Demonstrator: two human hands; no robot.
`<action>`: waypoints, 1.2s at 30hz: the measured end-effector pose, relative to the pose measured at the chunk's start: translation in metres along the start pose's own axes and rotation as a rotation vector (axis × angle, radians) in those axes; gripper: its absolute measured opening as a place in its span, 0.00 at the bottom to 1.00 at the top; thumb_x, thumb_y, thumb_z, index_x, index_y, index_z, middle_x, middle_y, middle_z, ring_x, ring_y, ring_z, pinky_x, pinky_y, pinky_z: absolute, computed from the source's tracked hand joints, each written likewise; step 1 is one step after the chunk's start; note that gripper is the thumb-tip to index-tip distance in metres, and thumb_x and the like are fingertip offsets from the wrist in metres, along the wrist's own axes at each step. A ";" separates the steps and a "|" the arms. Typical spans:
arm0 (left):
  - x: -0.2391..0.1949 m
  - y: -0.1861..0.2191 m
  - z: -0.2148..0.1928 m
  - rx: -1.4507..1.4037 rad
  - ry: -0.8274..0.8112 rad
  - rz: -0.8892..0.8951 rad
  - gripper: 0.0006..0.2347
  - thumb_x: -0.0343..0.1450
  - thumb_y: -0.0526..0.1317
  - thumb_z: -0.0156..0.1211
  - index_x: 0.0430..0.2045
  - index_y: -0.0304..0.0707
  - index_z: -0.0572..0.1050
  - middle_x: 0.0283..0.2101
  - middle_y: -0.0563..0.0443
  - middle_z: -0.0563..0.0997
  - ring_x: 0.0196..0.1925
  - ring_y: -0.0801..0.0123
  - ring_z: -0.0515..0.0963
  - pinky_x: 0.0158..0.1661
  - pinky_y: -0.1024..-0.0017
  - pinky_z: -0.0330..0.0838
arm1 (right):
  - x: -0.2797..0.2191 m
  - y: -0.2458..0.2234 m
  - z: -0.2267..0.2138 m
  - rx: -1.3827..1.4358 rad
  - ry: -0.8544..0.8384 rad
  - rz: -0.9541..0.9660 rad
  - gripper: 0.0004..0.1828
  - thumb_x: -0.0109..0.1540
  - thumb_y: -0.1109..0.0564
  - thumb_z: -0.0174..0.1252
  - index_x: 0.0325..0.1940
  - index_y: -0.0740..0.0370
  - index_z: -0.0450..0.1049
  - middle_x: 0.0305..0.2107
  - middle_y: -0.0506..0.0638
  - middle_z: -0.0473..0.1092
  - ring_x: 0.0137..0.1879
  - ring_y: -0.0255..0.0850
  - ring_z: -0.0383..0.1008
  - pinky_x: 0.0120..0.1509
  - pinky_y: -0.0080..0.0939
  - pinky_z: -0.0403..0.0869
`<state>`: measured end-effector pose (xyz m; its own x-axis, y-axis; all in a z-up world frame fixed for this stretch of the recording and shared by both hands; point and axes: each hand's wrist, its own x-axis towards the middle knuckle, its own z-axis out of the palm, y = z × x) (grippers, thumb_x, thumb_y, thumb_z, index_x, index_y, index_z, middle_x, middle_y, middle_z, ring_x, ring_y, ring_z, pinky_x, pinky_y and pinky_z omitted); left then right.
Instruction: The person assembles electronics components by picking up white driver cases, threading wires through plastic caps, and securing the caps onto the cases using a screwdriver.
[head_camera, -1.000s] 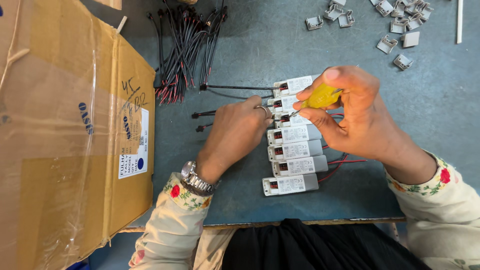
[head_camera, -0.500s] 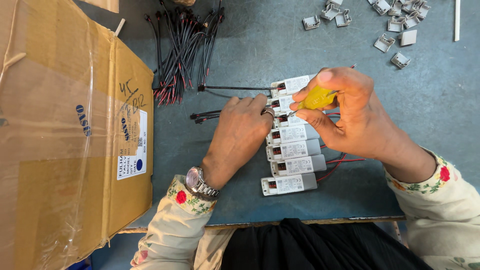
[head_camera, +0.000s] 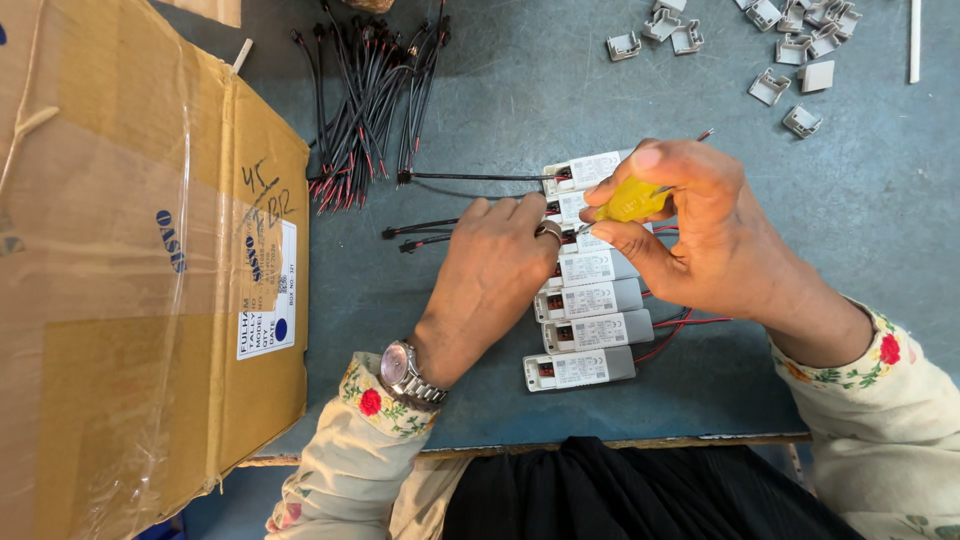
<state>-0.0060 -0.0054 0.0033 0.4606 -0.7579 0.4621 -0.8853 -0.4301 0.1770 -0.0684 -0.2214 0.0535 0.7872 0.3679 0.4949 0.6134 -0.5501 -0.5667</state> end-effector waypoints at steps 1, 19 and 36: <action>0.000 0.001 0.000 -0.002 -0.005 0.002 0.04 0.63 0.33 0.60 0.17 0.39 0.76 0.32 0.49 0.74 0.37 0.62 0.76 0.39 0.63 0.67 | 0.000 0.000 0.000 -0.001 0.001 -0.002 0.41 0.64 0.69 0.64 0.71 0.53 0.45 0.46 0.55 0.74 0.48 0.41 0.81 0.48 0.38 0.80; -0.003 -0.015 0.024 -0.124 -0.008 0.001 0.02 0.64 0.31 0.58 0.20 0.34 0.77 0.33 0.44 0.76 0.39 0.54 0.79 0.42 0.59 0.70 | 0.000 -0.002 0.001 -0.029 0.019 0.007 0.41 0.64 0.70 0.64 0.70 0.54 0.45 0.46 0.57 0.72 0.49 0.42 0.81 0.47 0.38 0.80; -0.009 -0.021 0.016 -0.256 0.013 -0.063 0.05 0.65 0.34 0.63 0.18 0.35 0.78 0.30 0.46 0.78 0.35 0.52 0.80 0.38 0.56 0.70 | 0.005 -0.014 -0.009 -0.053 0.034 0.096 0.44 0.65 0.75 0.62 0.70 0.52 0.40 0.46 0.59 0.65 0.49 0.44 0.81 0.49 0.39 0.83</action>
<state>0.0091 0.0025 -0.0188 0.5155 -0.7266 0.4542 -0.8434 -0.3364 0.4190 -0.0741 -0.2188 0.0703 0.8389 0.2862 0.4629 0.5304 -0.6206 -0.5776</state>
